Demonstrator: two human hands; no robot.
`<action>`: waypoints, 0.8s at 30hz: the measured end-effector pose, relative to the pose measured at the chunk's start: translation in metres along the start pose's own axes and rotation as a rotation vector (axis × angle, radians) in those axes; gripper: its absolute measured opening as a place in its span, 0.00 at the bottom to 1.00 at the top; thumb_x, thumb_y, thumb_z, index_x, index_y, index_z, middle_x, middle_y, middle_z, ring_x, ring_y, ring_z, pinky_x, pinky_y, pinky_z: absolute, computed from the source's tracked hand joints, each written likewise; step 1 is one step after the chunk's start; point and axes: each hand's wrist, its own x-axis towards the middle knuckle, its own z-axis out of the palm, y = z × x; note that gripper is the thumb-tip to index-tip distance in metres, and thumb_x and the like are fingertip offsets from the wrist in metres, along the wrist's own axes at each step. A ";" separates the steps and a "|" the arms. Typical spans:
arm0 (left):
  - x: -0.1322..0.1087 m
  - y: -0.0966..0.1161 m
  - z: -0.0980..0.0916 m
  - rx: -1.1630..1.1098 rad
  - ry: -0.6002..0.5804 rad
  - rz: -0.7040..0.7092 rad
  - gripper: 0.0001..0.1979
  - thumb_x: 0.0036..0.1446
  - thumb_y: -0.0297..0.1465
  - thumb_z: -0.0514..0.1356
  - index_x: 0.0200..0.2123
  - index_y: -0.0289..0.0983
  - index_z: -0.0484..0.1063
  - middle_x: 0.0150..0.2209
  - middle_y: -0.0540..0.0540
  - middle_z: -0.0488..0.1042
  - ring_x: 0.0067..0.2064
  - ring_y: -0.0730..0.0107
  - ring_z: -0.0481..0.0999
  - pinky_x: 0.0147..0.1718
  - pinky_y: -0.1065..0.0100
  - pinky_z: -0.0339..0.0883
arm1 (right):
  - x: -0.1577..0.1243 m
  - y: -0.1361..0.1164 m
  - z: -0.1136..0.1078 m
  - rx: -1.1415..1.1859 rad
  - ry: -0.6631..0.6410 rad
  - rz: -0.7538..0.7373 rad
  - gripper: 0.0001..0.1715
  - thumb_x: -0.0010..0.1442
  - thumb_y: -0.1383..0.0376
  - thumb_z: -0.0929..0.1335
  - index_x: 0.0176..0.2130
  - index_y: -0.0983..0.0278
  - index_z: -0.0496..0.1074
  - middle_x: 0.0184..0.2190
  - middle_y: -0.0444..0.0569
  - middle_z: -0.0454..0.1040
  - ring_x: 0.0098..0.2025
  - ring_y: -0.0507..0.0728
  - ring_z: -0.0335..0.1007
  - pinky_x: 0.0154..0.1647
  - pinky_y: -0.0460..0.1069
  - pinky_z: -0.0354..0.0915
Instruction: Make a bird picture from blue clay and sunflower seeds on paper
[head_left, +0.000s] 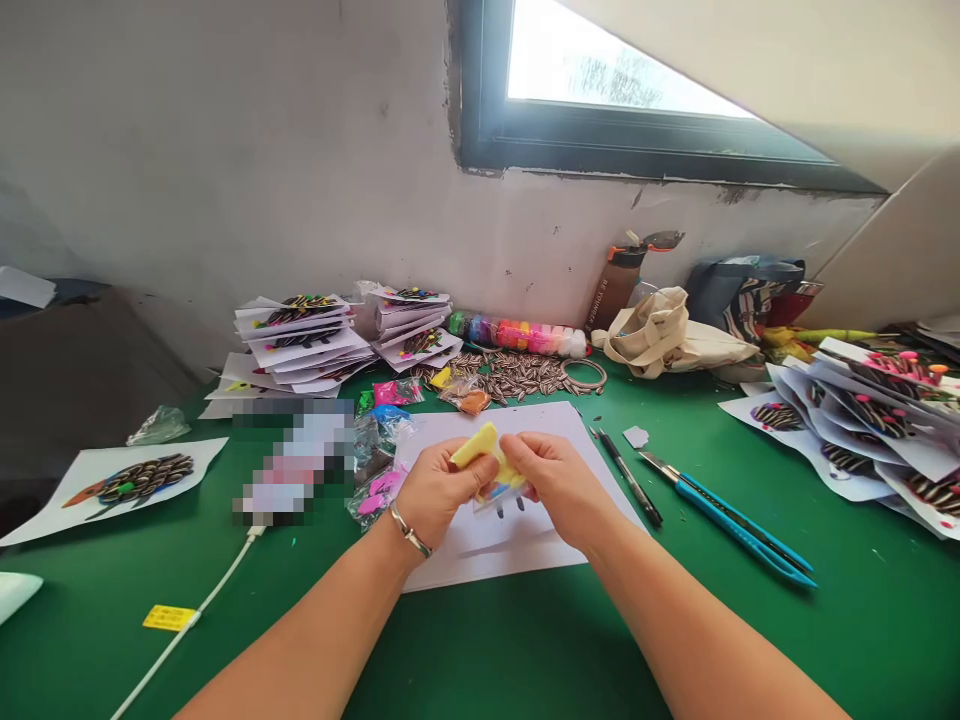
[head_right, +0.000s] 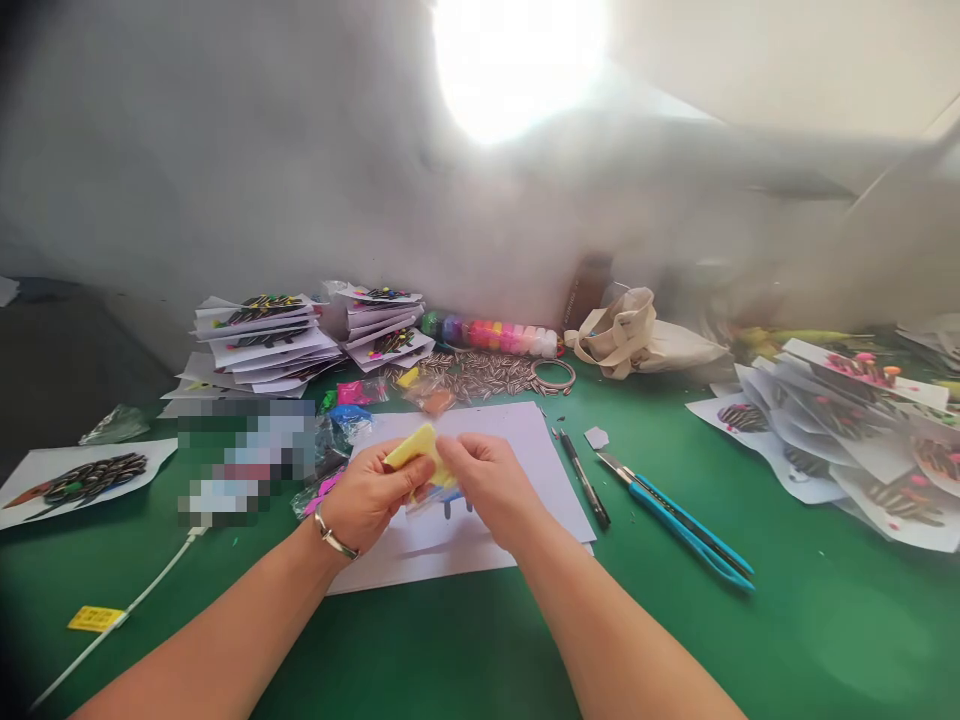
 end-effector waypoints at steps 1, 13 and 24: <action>0.001 0.000 -0.001 -0.027 0.029 -0.001 0.16 0.44 0.39 0.70 0.24 0.35 0.69 0.19 0.55 0.65 0.21 0.78 0.61 0.20 0.74 0.55 | 0.000 0.000 0.000 0.036 0.007 0.019 0.25 0.58 0.47 0.65 0.24 0.64 0.63 0.18 0.39 0.59 0.20 0.48 0.51 0.22 0.45 0.49; 0.005 0.002 -0.004 -0.183 0.146 -0.008 0.17 0.43 0.39 0.71 0.27 0.35 0.69 0.19 0.55 0.65 0.20 0.78 0.63 0.16 0.74 0.57 | -0.006 -0.012 0.008 0.087 -0.145 0.038 0.09 0.52 0.65 0.70 0.36 0.65 0.73 0.27 0.43 0.71 0.28 0.50 0.64 0.29 0.46 0.58; 0.004 0.003 -0.005 -0.181 0.226 -0.022 0.17 0.41 0.38 0.72 0.29 0.34 0.72 0.22 0.53 0.69 0.23 0.77 0.66 0.23 0.73 0.64 | -0.007 -0.012 0.018 0.169 0.014 0.054 0.13 0.48 0.61 0.74 0.33 0.64 0.72 0.25 0.42 0.71 0.27 0.50 0.64 0.30 0.46 0.59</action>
